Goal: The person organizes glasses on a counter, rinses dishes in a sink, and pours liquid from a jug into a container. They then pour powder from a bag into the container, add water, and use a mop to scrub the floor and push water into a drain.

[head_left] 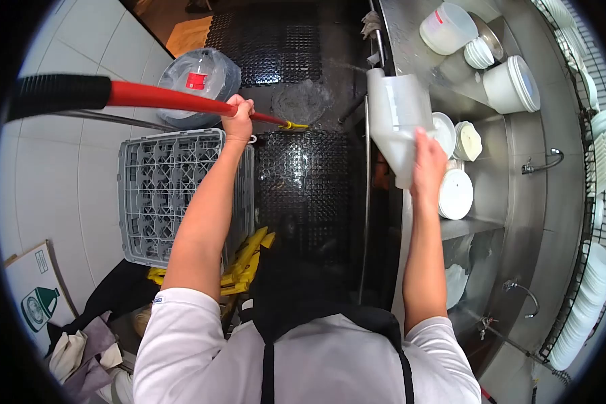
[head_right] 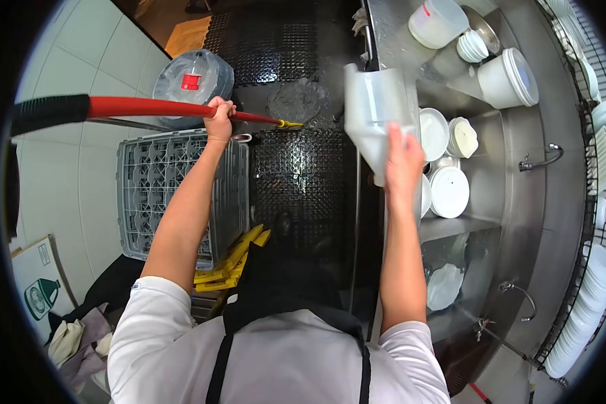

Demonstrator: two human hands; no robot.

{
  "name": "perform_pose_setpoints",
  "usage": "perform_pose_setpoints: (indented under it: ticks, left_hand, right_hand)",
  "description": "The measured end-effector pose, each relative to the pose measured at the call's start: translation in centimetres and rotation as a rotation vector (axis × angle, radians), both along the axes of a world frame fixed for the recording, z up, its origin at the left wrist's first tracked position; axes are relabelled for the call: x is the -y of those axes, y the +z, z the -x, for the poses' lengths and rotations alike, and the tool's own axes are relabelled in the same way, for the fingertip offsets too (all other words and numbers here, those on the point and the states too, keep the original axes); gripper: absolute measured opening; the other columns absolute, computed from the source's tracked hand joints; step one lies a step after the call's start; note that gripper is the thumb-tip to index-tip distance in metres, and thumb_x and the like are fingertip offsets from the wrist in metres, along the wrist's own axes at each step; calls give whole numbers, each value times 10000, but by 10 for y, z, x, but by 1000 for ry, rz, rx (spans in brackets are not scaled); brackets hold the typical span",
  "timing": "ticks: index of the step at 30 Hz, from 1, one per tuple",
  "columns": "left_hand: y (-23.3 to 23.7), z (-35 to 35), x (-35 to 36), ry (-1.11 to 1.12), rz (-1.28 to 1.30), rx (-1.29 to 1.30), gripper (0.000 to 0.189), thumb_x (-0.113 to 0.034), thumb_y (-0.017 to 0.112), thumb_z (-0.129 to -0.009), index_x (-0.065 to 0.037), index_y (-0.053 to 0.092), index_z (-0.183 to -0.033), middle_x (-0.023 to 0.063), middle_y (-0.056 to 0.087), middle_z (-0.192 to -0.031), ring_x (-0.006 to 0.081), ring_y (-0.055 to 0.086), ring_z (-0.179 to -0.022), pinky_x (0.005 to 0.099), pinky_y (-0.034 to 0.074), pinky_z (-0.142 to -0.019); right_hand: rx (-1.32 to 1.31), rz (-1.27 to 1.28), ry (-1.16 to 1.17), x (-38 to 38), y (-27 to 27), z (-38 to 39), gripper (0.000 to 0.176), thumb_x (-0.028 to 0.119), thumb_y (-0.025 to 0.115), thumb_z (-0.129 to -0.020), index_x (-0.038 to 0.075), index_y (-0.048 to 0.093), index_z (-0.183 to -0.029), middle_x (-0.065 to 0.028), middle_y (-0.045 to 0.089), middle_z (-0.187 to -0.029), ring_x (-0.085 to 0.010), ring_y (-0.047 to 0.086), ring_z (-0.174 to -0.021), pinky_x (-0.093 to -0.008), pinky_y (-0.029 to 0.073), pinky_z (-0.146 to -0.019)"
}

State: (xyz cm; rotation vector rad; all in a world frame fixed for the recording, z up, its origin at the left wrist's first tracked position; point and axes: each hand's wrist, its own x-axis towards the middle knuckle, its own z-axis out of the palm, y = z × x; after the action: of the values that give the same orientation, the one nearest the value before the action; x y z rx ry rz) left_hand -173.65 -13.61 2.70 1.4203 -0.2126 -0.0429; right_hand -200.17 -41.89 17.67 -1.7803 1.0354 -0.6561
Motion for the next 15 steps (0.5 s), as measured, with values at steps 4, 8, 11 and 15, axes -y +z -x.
perform_pose_setpoints:
  ticks: [4, 8, 11, 15]
  left_hand:
    - [-2, 14, -4, -4, 64, 14, 242, -65, 581, -840, -77, 450, -636, 5, 503, -586, 102, 476, -565, 252, 394, -578]
    - [-19, 24, -8, -21, 64, 19, 249, -76, 609, -839, -73, 462, -639, 0, 513, -610, 88, 470, -593, 248, 382, -593]
    - [4, 46, 2, -133, -94, 7, 264, -116, 636, -857, -73, 489, -643, -8, 522, -629, 80, 471, -624, 255, 387, -624]
    - [38, 64, 35, -393, -251, 101, 331, -179, 634, -903, -68, 530, -609, 10, 515, -601, 105, 477, -602, 276, 388, -623]
  right_hand:
    - [162, 150, -320, 15, 37, 113, 280, 236, 565, -962, -12, 695, -951, 13, 591, -789, -93, 446, -636, -257, 355, -574]
    - [236, 80, -629, 33, 28, 252, 325, 258, 580, -951, -45, 688, -998, -12, 613, -803, -90, 467, -636, -261, 328, -537]
    - [152, 169, -809, 25, 6, 325, 333, 280, 585, -955, -36, 663, -887, 19, 531, -721, -80, 422, -623, -268, 313, -542]
    - [156, 38, -885, 4, 10, 386, 348, 307, 612, -940, -15, 631, -807, 39, 475, -696, -73, 393, -620, -271, 301, -547]
